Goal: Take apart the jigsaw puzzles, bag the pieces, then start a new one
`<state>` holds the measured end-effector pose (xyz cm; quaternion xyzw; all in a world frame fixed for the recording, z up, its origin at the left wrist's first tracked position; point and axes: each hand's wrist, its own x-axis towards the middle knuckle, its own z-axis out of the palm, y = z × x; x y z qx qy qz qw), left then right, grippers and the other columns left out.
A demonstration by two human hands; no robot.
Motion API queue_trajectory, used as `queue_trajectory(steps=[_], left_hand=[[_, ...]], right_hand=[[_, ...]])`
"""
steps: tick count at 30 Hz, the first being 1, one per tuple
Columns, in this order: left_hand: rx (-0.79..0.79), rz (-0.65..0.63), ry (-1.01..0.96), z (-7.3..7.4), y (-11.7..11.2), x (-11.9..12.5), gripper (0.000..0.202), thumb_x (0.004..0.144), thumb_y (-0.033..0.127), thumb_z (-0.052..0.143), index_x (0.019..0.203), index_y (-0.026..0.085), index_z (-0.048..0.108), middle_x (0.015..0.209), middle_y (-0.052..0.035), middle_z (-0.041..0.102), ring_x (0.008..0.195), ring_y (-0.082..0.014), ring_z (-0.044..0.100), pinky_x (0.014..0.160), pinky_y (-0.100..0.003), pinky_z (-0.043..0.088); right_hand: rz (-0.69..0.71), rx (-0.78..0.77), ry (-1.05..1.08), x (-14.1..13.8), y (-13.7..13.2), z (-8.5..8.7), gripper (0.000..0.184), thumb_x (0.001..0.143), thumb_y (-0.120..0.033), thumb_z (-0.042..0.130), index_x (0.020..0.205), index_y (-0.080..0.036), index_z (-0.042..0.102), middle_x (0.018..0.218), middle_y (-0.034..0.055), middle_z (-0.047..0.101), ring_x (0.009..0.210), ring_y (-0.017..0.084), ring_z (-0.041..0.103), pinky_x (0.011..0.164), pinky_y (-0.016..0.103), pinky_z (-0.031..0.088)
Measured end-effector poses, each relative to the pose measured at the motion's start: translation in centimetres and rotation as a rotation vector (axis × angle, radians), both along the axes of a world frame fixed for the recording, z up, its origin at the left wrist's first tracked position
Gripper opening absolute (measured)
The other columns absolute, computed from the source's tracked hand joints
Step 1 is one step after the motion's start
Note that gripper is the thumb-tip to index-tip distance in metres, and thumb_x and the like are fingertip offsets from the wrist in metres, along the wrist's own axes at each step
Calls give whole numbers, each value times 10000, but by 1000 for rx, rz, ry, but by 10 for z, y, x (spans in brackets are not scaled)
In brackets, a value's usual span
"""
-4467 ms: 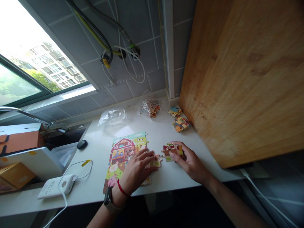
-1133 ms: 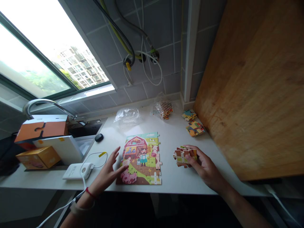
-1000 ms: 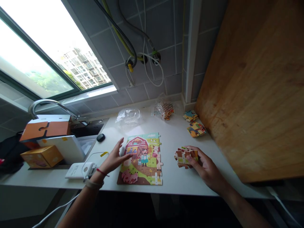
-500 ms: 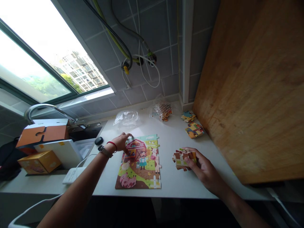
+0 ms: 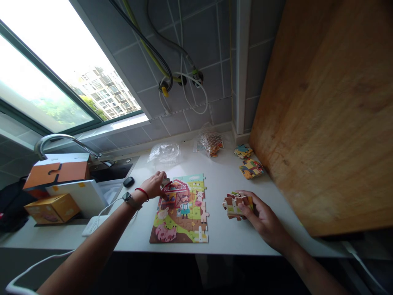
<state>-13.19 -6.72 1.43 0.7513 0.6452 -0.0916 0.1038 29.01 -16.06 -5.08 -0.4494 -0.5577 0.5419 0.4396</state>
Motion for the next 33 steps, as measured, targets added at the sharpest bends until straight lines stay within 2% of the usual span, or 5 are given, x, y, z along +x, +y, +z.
queue_trajectory(steps=[5, 8, 16, 27, 33], left_hand=[[5, -33, -151, -1, -12, -5, 302, 849, 431, 722, 1013, 215, 590, 1033, -79, 744, 904, -256, 720, 772, -332, 517], [81, -23, -174, 0, -12, -11, 270, 953, 472, 573, 930, 211, 638, 929, -73, 764, 832, -236, 725, 745, -318, 503], [209, -1, -324, 8, 4, -32, 354, 850, 554, 679, 891, 206, 730, 771, -47, 759, 709, -207, 718, 647, -277, 509], [-14, 189, -807, 1, -1, -29, 490, 807, 606, 768, 945, 142, 697, 918, -112, 775, 830, -224, 734, 746, -333, 566], [-53, 284, -880, 8, 1, -40, 568, 766, 654, 788, 970, 129, 714, 913, -121, 781, 792, -197, 702, 759, -341, 562]], right_hand=[[-5, 7, 1, 0, -1, 2, 481, 956, -595, 629, 1264, -226, 619, 1254, 121, 743, 1097, 290, 731, 951, 399, 615], [-2, 5, 17, -1, 0, 2, 478, 957, -589, 635, 1272, -229, 631, 1262, 117, 745, 1109, 294, 733, 971, 407, 609], [8, -10, 14, 0, 1, -2, 487, 967, -591, 618, 1292, -228, 624, 1287, 127, 732, 1137, 303, 724, 1000, 436, 597], [29, -5, 12, 0, 1, -2, 493, 976, -589, 601, 1320, -235, 602, 1337, 128, 711, 1168, 304, 712, 1004, 430, 596], [20, 13, 1, 0, 1, 0, 492, 971, -592, 606, 1304, -231, 611, 1317, 127, 724, 1167, 301, 715, 1014, 418, 587]])
